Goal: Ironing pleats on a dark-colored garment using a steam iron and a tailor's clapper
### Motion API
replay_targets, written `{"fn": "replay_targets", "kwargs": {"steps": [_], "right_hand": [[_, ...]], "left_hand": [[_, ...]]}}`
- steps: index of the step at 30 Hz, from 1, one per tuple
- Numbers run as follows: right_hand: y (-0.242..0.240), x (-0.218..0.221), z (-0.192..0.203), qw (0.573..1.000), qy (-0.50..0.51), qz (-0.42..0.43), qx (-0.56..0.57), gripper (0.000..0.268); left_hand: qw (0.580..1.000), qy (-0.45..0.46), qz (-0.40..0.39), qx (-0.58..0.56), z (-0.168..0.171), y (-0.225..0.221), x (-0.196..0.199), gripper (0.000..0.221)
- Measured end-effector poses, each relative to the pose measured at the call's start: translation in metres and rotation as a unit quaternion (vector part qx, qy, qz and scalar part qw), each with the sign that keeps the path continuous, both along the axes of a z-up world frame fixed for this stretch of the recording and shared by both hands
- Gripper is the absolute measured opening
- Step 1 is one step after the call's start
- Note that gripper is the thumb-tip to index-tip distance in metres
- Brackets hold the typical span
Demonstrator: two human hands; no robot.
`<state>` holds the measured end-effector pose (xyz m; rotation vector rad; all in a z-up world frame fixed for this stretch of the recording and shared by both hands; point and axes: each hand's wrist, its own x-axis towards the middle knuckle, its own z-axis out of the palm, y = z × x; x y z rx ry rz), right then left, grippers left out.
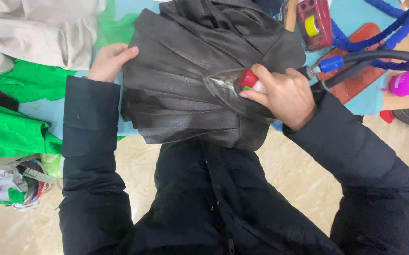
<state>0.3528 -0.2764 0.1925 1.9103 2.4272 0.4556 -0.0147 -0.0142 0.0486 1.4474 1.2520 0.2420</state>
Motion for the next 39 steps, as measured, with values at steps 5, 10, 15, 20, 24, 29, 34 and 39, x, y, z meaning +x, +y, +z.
{"fn": "replay_targets", "kwargs": {"steps": [5,10,15,20,24,29,34,39], "right_hand": [[0.041,-0.027,-0.001,0.999,0.035,0.005,0.001,0.05],[0.054,-0.031,-0.001,1.0,-0.003,0.02,0.019,0.054],[0.008,-0.001,0.004,1.0,-0.001,-0.01,-0.012,0.048],[-0.061,0.045,-0.006,0.991,0.046,-0.109,-0.057,0.045],[-0.102,0.077,-0.027,0.985,0.071,-0.144,-0.054,0.05],[-0.103,0.078,-0.028,0.982,0.108,-0.147,-0.04,0.053],[-0.064,0.056,-0.012,0.988,0.126,-0.08,-0.051,0.052],[-0.01,0.023,0.006,0.99,0.133,0.0,-0.052,0.05]], "left_hand": [[0.998,-0.057,-0.02,-0.018,-0.021,0.004,-0.008,0.041],[0.995,-0.089,0.001,-0.046,-0.031,0.007,-0.009,0.036],[0.999,-0.036,-0.013,-0.034,-0.01,0.001,-0.005,0.032],[0.988,-0.151,0.026,-0.011,-0.037,-0.002,-0.009,0.018],[0.989,-0.144,0.0,0.021,-0.037,-0.017,-0.02,0.061],[0.981,-0.188,0.011,0.04,-0.1,-0.025,-0.048,0.047],[0.975,-0.188,0.085,0.081,-0.088,-0.048,-0.042,0.021],[0.961,-0.207,0.136,0.121,-0.064,-0.056,-0.031,0.02]]}}
